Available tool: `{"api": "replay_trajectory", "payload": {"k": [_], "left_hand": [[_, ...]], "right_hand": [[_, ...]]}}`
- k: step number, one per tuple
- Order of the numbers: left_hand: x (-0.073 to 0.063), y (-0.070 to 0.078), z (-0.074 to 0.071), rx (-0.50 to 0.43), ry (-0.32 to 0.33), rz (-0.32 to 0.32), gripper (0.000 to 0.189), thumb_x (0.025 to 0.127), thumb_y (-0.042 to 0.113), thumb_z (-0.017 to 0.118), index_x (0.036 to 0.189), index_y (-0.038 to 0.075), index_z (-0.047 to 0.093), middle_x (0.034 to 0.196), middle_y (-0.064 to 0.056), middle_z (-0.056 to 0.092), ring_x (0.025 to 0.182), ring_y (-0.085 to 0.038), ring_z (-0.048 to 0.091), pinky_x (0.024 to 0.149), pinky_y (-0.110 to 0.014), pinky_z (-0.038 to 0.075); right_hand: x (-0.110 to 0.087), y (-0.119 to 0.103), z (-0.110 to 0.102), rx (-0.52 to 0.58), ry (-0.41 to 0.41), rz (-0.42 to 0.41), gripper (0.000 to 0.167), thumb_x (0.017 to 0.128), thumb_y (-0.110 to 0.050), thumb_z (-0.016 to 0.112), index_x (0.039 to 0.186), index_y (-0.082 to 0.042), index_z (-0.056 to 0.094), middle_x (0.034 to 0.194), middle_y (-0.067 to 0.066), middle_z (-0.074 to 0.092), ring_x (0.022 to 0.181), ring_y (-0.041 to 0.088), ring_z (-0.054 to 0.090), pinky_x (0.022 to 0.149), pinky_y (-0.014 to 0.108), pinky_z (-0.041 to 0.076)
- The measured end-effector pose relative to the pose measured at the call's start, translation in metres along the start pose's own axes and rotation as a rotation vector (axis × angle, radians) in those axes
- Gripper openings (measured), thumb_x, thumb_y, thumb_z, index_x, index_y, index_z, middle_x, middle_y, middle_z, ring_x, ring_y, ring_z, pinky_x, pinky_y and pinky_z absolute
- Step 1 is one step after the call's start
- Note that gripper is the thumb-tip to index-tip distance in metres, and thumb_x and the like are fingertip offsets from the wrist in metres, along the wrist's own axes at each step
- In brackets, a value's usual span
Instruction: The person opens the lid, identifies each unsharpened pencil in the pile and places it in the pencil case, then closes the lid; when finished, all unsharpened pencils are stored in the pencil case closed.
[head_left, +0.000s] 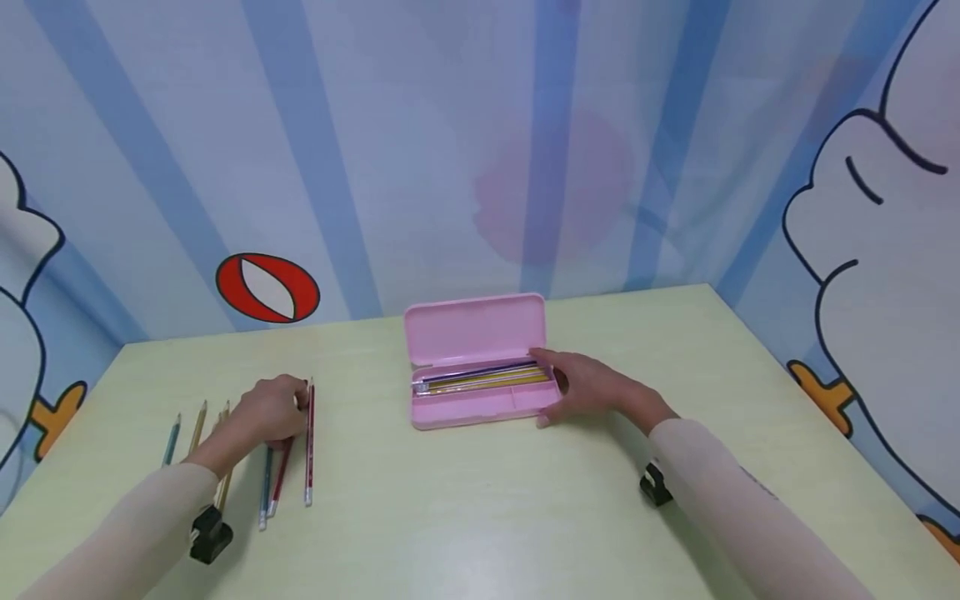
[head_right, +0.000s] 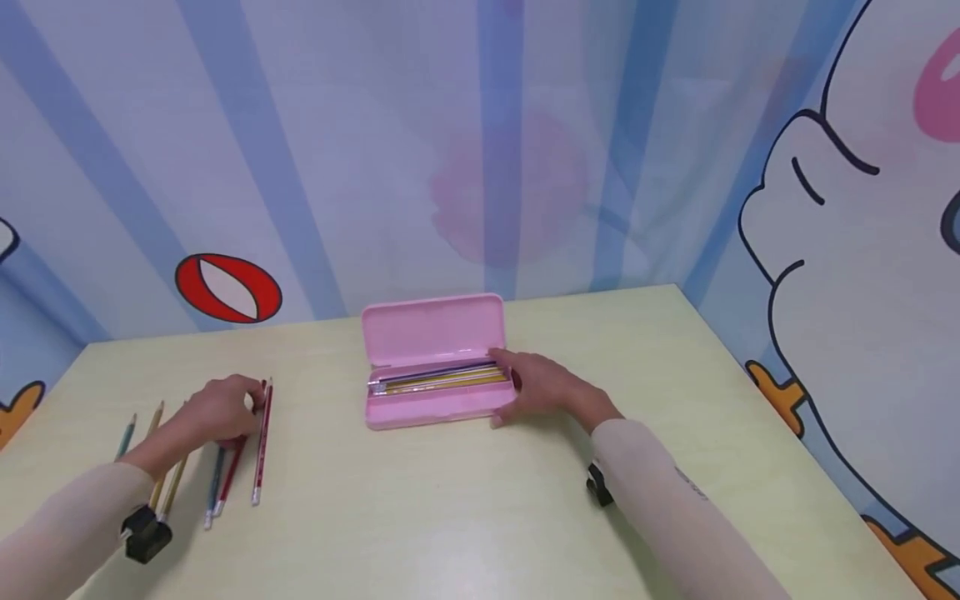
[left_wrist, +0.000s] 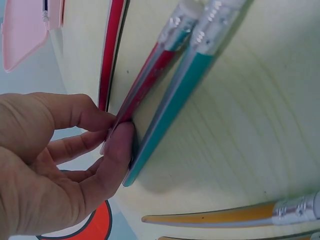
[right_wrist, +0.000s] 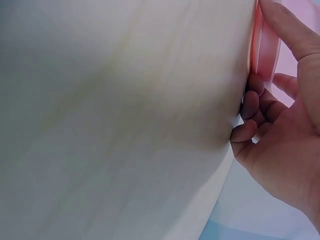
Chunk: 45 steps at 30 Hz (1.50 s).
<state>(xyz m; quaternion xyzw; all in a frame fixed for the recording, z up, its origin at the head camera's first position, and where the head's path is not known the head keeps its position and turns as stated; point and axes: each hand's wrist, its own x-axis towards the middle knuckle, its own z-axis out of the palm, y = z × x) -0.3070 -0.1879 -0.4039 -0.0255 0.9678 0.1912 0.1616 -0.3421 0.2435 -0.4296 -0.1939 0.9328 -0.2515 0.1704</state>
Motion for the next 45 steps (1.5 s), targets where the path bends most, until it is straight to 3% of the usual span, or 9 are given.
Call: {"api": "replay_trajectory", "payload": {"k": [9, 13, 18, 27, 32, 40, 45], "left_hand": [[-0.004, 0.000, -0.007, 0.010, 0.003, -0.009, 0.018, 0.085, 0.000, 0.063, 0.102, -0.002, 0.060, 0.091, -0.019, 0.058, 0.063, -0.021, 0.059, 0.053, -0.028, 0.052], [-0.003, 0.000, -0.017, -0.011, 0.017, 0.027, 0.024, 0.084, 0.000, 0.065, 0.107, -0.003, 0.060, 0.101, -0.023, 0.057, 0.064, -0.021, 0.058, 0.055, -0.030, 0.053], [-0.002, 0.006, -0.027, -0.071, 0.017, 0.122, 0.031, 0.085, 0.001, 0.066, 0.114, -0.003, 0.059, 0.100, -0.023, 0.060, 0.063, -0.020, 0.059, 0.059, -0.033, 0.055], [-0.003, 0.031, -0.033, -0.189, 0.000, 0.271, 0.037, 0.088, 0.002, 0.066, 0.124, 0.000, 0.057, 0.088, -0.015, 0.063, 0.067, -0.019, 0.063, 0.068, -0.038, 0.059], [0.002, 0.048, -0.029, -0.234, -0.050, 0.366, 0.038, 0.088, 0.000, 0.066, 0.125, 0.002, 0.060, 0.085, -0.011, 0.061, 0.067, -0.019, 0.063, 0.069, -0.038, 0.058], [0.018, 0.082, -0.018, -0.217, -0.146, 0.598, 0.038, 0.084, -0.005, 0.062, 0.121, 0.004, 0.067, 0.080, -0.007, 0.058, 0.069, -0.019, 0.054, 0.060, -0.029, 0.048], [0.028, 0.102, -0.012, -0.251, -0.195, 0.638, 0.037, 0.086, -0.004, 0.062, 0.122, 0.003, 0.067, 0.082, -0.007, 0.057, 0.075, -0.020, 0.053, 0.063, -0.028, 0.047]], "right_hand": [[-0.001, -0.002, 0.001, -0.006, -0.003, 0.012, 0.109, 0.075, -0.046, 0.086, 0.160, -0.017, 0.024, 0.153, 0.014, 0.045, 0.132, 0.029, 0.048, 0.113, 0.051, 0.039], [-0.001, -0.002, 0.001, -0.012, -0.002, 0.019, 0.109, 0.075, -0.045, 0.085, 0.160, -0.017, 0.024, 0.153, 0.013, 0.045, 0.132, 0.029, 0.047, 0.113, 0.051, 0.039], [-0.002, -0.003, 0.000, -0.005, -0.001, 0.016, 0.109, 0.075, -0.044, 0.086, 0.160, -0.016, 0.024, 0.153, 0.014, 0.045, 0.132, 0.029, 0.047, 0.113, 0.051, 0.039], [-0.003, -0.003, 0.000, -0.007, 0.003, 0.000, 0.108, 0.075, -0.043, 0.086, 0.160, -0.015, 0.024, 0.153, 0.015, 0.044, 0.133, 0.030, 0.047, 0.113, 0.051, 0.038], [-0.005, -0.001, 0.000, -0.014, 0.010, -0.024, 0.108, 0.075, -0.042, 0.086, 0.160, -0.015, 0.024, 0.152, 0.015, 0.046, 0.131, 0.029, 0.049, 0.112, 0.051, 0.039], [-0.009, 0.000, -0.001, 0.000, 0.016, -0.020, 0.107, 0.076, -0.041, 0.086, 0.160, -0.015, 0.024, 0.152, 0.015, 0.045, 0.130, 0.029, 0.049, 0.112, 0.050, 0.040], [-0.008, -0.001, 0.000, -0.006, 0.020, -0.025, 0.106, 0.076, -0.041, 0.085, 0.159, -0.014, 0.024, 0.152, 0.015, 0.045, 0.130, 0.029, 0.049, 0.112, 0.050, 0.039]]}}
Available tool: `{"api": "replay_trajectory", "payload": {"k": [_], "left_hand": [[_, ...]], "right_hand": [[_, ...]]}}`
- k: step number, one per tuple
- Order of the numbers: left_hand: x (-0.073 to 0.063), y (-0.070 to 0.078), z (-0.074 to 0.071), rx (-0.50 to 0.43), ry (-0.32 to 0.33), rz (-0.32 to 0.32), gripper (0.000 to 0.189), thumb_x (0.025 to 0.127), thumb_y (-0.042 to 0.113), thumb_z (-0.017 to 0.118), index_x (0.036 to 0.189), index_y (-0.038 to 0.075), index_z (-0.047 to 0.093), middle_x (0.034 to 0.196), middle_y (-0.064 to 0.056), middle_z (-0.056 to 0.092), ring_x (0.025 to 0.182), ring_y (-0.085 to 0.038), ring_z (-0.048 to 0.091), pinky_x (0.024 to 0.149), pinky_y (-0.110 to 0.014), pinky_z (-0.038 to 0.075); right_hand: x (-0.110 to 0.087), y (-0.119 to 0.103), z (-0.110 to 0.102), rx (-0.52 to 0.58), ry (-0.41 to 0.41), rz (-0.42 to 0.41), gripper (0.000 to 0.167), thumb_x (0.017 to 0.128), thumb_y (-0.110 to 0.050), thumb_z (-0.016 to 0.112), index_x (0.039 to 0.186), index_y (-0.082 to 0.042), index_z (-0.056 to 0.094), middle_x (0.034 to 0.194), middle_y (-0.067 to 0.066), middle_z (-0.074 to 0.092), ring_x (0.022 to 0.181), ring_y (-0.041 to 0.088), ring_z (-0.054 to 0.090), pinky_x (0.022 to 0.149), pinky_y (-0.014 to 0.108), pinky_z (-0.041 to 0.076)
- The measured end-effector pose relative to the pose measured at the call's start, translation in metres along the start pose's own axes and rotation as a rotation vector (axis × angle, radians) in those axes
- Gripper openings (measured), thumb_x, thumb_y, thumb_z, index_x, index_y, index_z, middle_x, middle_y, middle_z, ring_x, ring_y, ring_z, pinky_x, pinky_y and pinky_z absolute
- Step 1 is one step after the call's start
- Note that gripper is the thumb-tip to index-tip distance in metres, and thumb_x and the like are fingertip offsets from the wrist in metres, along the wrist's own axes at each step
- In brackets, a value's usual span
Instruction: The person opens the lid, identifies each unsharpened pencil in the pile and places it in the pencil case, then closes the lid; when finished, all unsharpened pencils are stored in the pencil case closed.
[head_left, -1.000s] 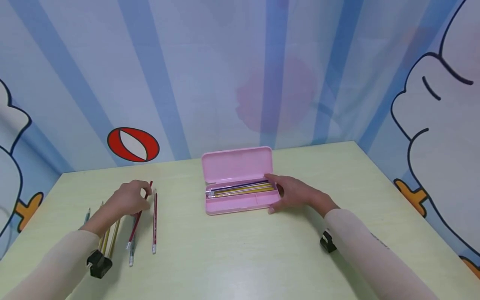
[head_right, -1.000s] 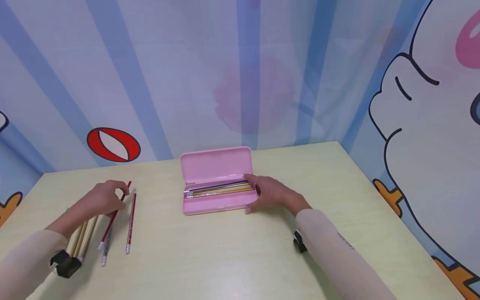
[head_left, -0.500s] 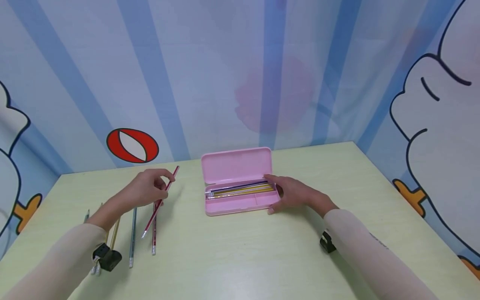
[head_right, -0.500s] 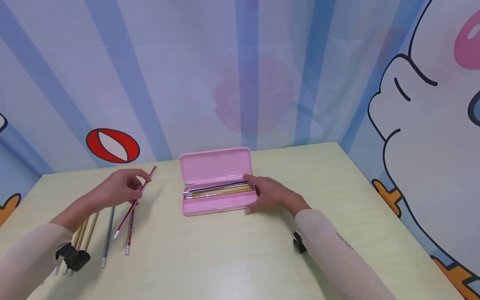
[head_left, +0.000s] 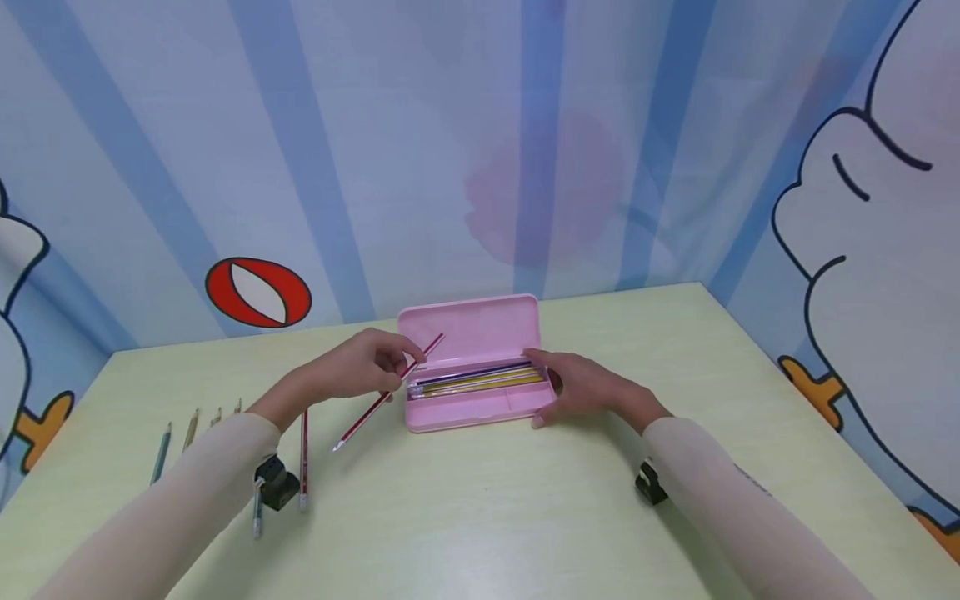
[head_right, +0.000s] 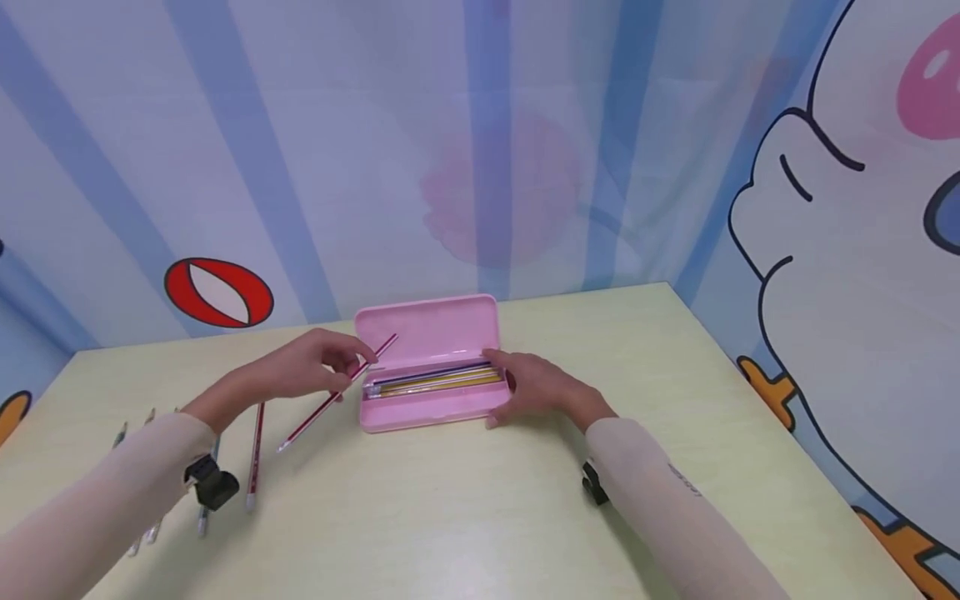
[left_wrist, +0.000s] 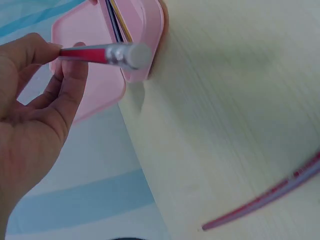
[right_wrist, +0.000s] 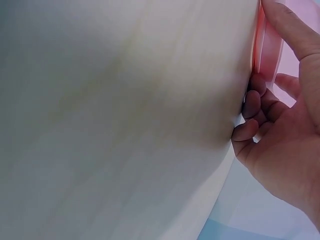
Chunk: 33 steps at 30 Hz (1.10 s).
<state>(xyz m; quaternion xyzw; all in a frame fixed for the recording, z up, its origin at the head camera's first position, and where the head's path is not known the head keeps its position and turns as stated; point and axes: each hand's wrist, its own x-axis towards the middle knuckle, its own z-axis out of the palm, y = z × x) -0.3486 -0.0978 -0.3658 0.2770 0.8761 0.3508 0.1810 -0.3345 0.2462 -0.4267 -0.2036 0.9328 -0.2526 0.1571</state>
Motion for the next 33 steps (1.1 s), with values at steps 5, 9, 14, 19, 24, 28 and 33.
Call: {"api": "replay_trajectory", "payload": {"k": [5, 9, 14, 19, 24, 28, 33], "left_hand": [[0.017, 0.007, 0.008, -0.020, -0.030, 0.043, 0.036, 0.086, -0.004, 0.063, 0.122, 0.003, 0.068, 0.082, -0.006, 0.056, 0.076, -0.021, 0.052, 0.064, -0.027, 0.046], [0.029, 0.012, 0.013, 0.001, -0.053, 0.088, 0.036, 0.085, -0.006, 0.061, 0.120, 0.001, 0.069, 0.079, -0.006, 0.056, 0.072, -0.019, 0.050, 0.062, -0.027, 0.043], [0.046, 0.018, 0.020, 0.081, -0.060, 0.110, 0.035, 0.086, -0.006, 0.061, 0.119, 0.002, 0.070, 0.078, -0.005, 0.055, 0.072, -0.018, 0.049, 0.064, -0.027, 0.042], [0.060, 0.021, 0.027, 0.134, -0.074, 0.120, 0.032, 0.086, -0.005, 0.063, 0.116, 0.003, 0.072, 0.077, -0.004, 0.055, 0.072, -0.017, 0.048, 0.065, -0.026, 0.042], [0.070, 0.023, 0.036, 0.173, -0.122, 0.138, 0.032, 0.086, -0.005, 0.063, 0.115, 0.003, 0.073, 0.078, -0.004, 0.056, 0.072, -0.016, 0.048, 0.066, -0.025, 0.042], [0.077, 0.025, 0.043, 0.196, -0.158, 0.126, 0.033, 0.085, -0.005, 0.064, 0.115, 0.005, 0.073, 0.079, -0.004, 0.056, 0.074, -0.015, 0.048, 0.066, -0.025, 0.041], [0.083, 0.029, 0.048, 0.221, -0.172, 0.113, 0.034, 0.084, -0.006, 0.062, 0.114, 0.007, 0.074, 0.079, -0.004, 0.057, 0.073, -0.015, 0.048, 0.065, -0.024, 0.040]], "right_hand": [[0.002, 0.000, 0.000, -0.007, -0.005, 0.012, 0.107, 0.076, -0.043, 0.085, 0.160, -0.016, 0.024, 0.152, 0.014, 0.045, 0.131, 0.028, 0.049, 0.113, 0.049, 0.039], [0.003, -0.001, 0.000, -0.002, -0.005, 0.010, 0.106, 0.076, -0.042, 0.085, 0.160, -0.016, 0.024, 0.150, 0.013, 0.047, 0.130, 0.028, 0.050, 0.112, 0.049, 0.040], [0.003, -0.002, 0.000, -0.006, -0.012, 0.013, 0.105, 0.077, -0.041, 0.085, 0.160, -0.016, 0.025, 0.152, 0.013, 0.046, 0.134, 0.029, 0.048, 0.114, 0.049, 0.038], [0.003, -0.001, 0.000, -0.003, -0.009, 0.027, 0.105, 0.077, -0.042, 0.085, 0.160, -0.018, 0.025, 0.154, 0.013, 0.044, 0.136, 0.030, 0.046, 0.114, 0.050, 0.037], [0.003, 0.000, 0.000, 0.000, -0.013, 0.018, 0.105, 0.077, -0.043, 0.085, 0.160, -0.018, 0.025, 0.154, 0.012, 0.044, 0.137, 0.029, 0.046, 0.115, 0.050, 0.037], [0.004, 0.001, 0.000, -0.009, -0.016, 0.008, 0.105, 0.077, -0.043, 0.084, 0.160, -0.017, 0.025, 0.154, 0.012, 0.044, 0.137, 0.029, 0.046, 0.115, 0.049, 0.037], [0.003, 0.002, -0.002, -0.015, -0.020, 0.005, 0.106, 0.077, -0.043, 0.084, 0.160, -0.016, 0.024, 0.154, 0.013, 0.044, 0.136, 0.029, 0.047, 0.115, 0.049, 0.037]]}}
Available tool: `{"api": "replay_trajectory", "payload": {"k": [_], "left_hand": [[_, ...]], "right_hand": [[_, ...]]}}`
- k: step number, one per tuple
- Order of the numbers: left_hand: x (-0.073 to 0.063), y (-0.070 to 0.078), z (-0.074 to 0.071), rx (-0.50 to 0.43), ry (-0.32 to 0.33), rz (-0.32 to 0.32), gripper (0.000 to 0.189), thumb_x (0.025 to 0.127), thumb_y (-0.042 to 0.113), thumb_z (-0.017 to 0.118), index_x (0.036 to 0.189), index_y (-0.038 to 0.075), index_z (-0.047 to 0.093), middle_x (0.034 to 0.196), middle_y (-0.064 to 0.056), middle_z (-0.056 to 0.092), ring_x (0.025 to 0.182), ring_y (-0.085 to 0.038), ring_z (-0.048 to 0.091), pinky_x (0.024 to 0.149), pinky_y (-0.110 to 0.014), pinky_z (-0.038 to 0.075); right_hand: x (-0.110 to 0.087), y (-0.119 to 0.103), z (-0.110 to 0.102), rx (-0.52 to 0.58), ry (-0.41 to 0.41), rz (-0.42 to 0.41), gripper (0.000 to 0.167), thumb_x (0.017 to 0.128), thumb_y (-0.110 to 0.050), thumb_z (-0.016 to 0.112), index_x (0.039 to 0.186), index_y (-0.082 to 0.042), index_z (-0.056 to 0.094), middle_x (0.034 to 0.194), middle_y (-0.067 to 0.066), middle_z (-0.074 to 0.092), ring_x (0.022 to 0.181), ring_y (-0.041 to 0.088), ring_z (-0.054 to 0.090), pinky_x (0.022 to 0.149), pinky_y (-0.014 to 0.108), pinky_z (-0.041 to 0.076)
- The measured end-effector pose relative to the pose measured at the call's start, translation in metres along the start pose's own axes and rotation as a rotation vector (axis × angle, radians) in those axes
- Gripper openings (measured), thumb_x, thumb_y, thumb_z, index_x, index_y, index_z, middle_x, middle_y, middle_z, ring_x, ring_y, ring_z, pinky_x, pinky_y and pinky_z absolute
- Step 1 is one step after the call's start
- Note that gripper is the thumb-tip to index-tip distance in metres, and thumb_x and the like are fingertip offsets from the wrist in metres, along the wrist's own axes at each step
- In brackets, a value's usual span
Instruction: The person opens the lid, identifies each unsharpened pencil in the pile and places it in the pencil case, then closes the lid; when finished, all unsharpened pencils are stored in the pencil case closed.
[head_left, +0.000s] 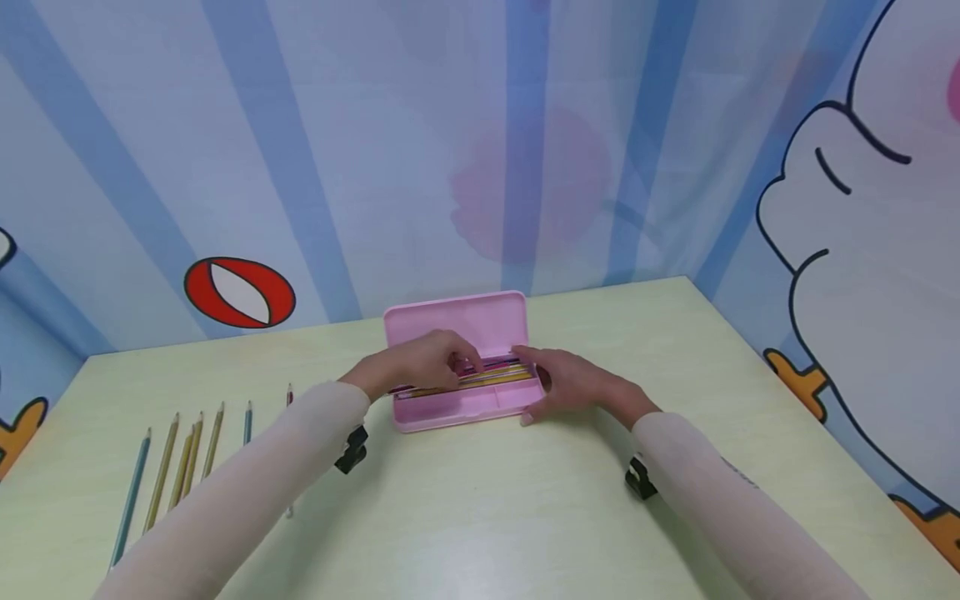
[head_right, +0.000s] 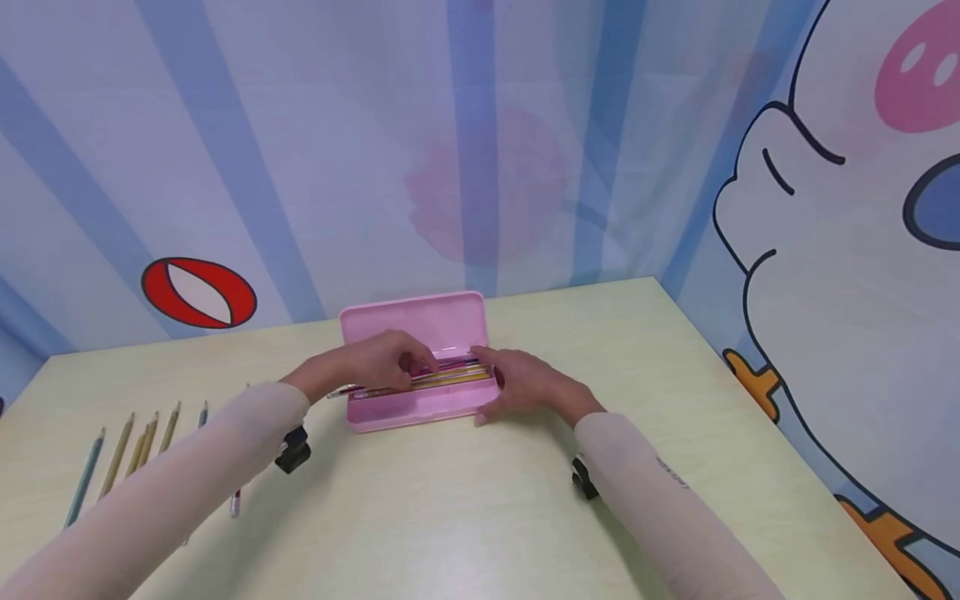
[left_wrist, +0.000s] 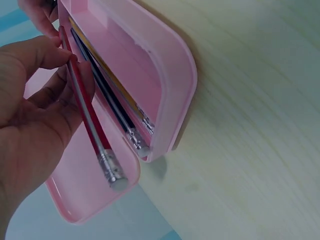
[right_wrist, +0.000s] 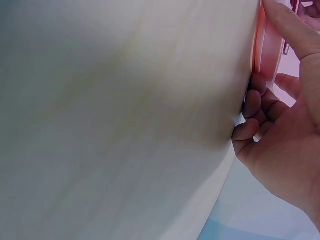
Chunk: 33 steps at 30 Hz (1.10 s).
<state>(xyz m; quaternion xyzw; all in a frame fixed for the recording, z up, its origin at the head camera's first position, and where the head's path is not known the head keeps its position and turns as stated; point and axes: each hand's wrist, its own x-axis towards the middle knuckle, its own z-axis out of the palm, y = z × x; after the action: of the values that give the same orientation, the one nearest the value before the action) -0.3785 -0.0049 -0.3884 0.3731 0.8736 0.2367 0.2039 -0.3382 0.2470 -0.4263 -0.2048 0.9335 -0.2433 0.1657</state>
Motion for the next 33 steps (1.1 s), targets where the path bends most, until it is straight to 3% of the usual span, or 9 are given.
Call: {"api": "replay_trajectory", "payload": {"k": [12, 18, 25, 33], "left_hand": [[0.009, 0.005, 0.010, 0.112, 0.036, 0.048, 0.036, 0.082, -0.011, 0.057, 0.107, 0.006, 0.076, 0.080, -0.003, 0.062, 0.076, -0.015, 0.052, 0.069, -0.024, 0.044], [0.010, 0.005, 0.011, 0.154, 0.078, 0.046, 0.028, 0.085, -0.007, 0.062, 0.104, 0.007, 0.077, 0.084, -0.003, 0.068, 0.079, -0.016, 0.055, 0.075, -0.027, 0.047], [-0.007, 0.000, -0.005, 0.130, 0.164, 0.036, 0.022, 0.088, 0.001, 0.068, 0.110, 0.003, 0.075, 0.092, -0.008, 0.070, 0.081, -0.018, 0.057, 0.077, -0.031, 0.052], [-0.034, -0.015, -0.022, 0.145, 0.094, -0.075, 0.020, 0.088, 0.005, 0.072, 0.108, 0.003, 0.075, 0.088, -0.006, 0.068, 0.079, -0.018, 0.056, 0.071, -0.029, 0.050]], "right_hand": [[0.001, 0.000, 0.001, 0.013, -0.003, 0.006, 0.107, 0.077, -0.045, 0.084, 0.160, -0.017, 0.024, 0.155, 0.012, 0.043, 0.139, 0.029, 0.045, 0.116, 0.049, 0.036], [0.001, 0.000, 0.001, 0.022, -0.002, 0.002, 0.106, 0.077, -0.044, 0.084, 0.160, -0.015, 0.024, 0.155, 0.012, 0.043, 0.139, 0.029, 0.045, 0.116, 0.049, 0.036], [0.001, 0.000, 0.002, 0.017, 0.000, 0.007, 0.106, 0.077, -0.044, 0.084, 0.160, -0.016, 0.024, 0.155, 0.013, 0.043, 0.138, 0.029, 0.046, 0.115, 0.049, 0.037], [0.001, 0.000, 0.002, 0.012, 0.008, 0.024, 0.106, 0.077, -0.043, 0.085, 0.160, -0.019, 0.024, 0.154, 0.012, 0.044, 0.137, 0.029, 0.046, 0.115, 0.049, 0.037]]}}
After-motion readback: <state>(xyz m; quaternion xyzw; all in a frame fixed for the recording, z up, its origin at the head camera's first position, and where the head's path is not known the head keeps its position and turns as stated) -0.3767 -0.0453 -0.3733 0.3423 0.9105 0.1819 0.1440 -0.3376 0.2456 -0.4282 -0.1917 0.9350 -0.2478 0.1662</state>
